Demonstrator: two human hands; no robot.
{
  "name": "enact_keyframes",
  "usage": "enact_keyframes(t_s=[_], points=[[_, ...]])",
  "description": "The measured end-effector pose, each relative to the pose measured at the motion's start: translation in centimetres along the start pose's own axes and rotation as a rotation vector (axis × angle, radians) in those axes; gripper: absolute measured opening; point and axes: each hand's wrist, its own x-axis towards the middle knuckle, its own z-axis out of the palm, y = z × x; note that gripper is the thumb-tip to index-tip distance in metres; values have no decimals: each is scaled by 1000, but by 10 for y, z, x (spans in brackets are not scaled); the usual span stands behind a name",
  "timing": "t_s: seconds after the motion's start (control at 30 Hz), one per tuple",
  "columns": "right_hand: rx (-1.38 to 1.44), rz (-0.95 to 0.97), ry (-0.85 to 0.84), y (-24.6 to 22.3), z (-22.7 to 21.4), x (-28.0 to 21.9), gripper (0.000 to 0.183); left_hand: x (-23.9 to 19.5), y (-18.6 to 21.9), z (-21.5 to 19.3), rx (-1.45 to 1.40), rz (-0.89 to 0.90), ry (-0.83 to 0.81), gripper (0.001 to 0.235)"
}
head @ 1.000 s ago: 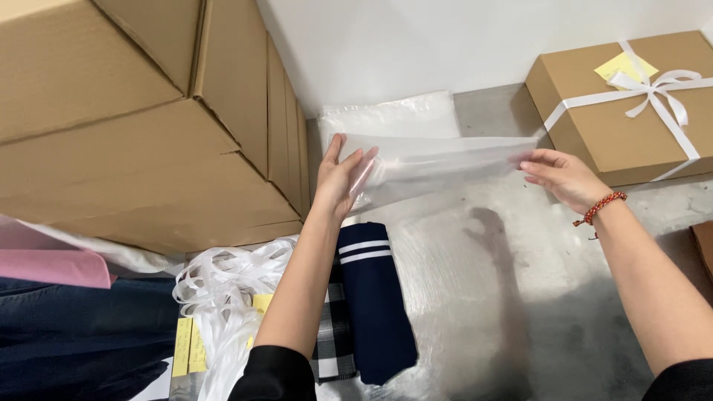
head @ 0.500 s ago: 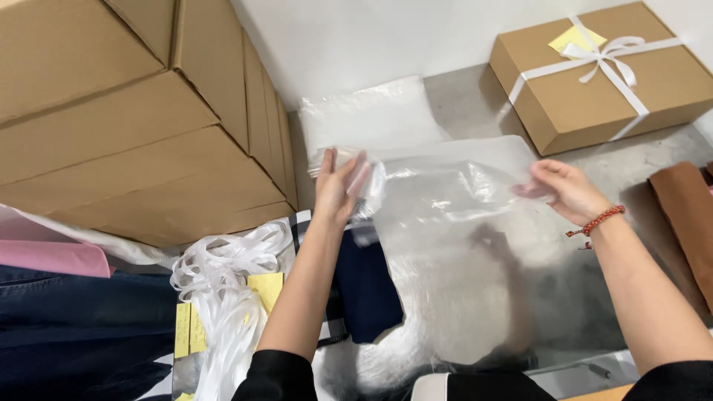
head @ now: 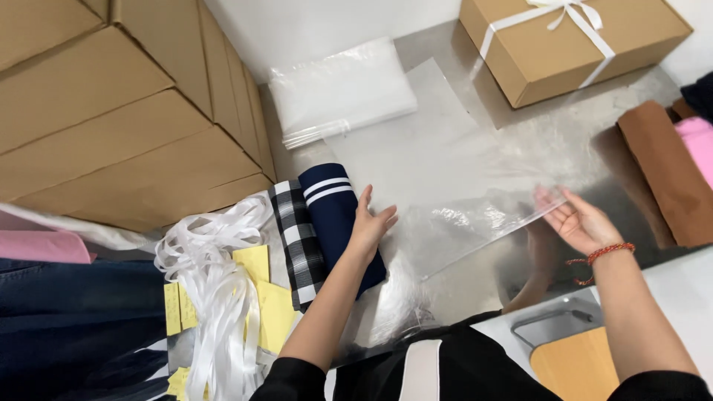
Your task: The person writes on a yellow sticky note and places it on a cardboard box. They then place a folded dark garment into a clear plastic bag, seal it, and put the bagged garment into a cardboard box.
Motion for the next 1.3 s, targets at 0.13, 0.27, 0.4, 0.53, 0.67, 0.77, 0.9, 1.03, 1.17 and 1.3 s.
enact_keyframes(t_s=[0.13,0.27,0.4,0.53,0.67,0.77,0.9,1.03,1.17,1.3], points=[[-99,0,41,46,-29,-2,17,-1,-34,7,144,-97,1,87],[-73,145,83,94,-17,-25,21,-3,-69,21,-140,-72,-25,97],[-230,250,81,114,48,-86,40,-15,-80,50,-294,-22,-8,103],[-349,327,-22,122,53,-80,48,-30,-108,71,-318,15,76,115],[-429,285,-78,122,42,-55,55,-29,-185,62,-127,-60,92,96],[-412,257,-98,106,50,-69,55,-53,-208,68,87,-87,118,55],[-403,246,-138,106,46,-81,50,-67,-234,76,484,-61,177,32],[-540,278,-221,134,13,-69,54,-80,-243,95,606,37,259,25],[-787,209,-366,153,4,-70,48,-96,-239,117,625,48,317,32],[-858,106,-398,160,1,-72,46,-110,-232,135,587,109,346,41]])
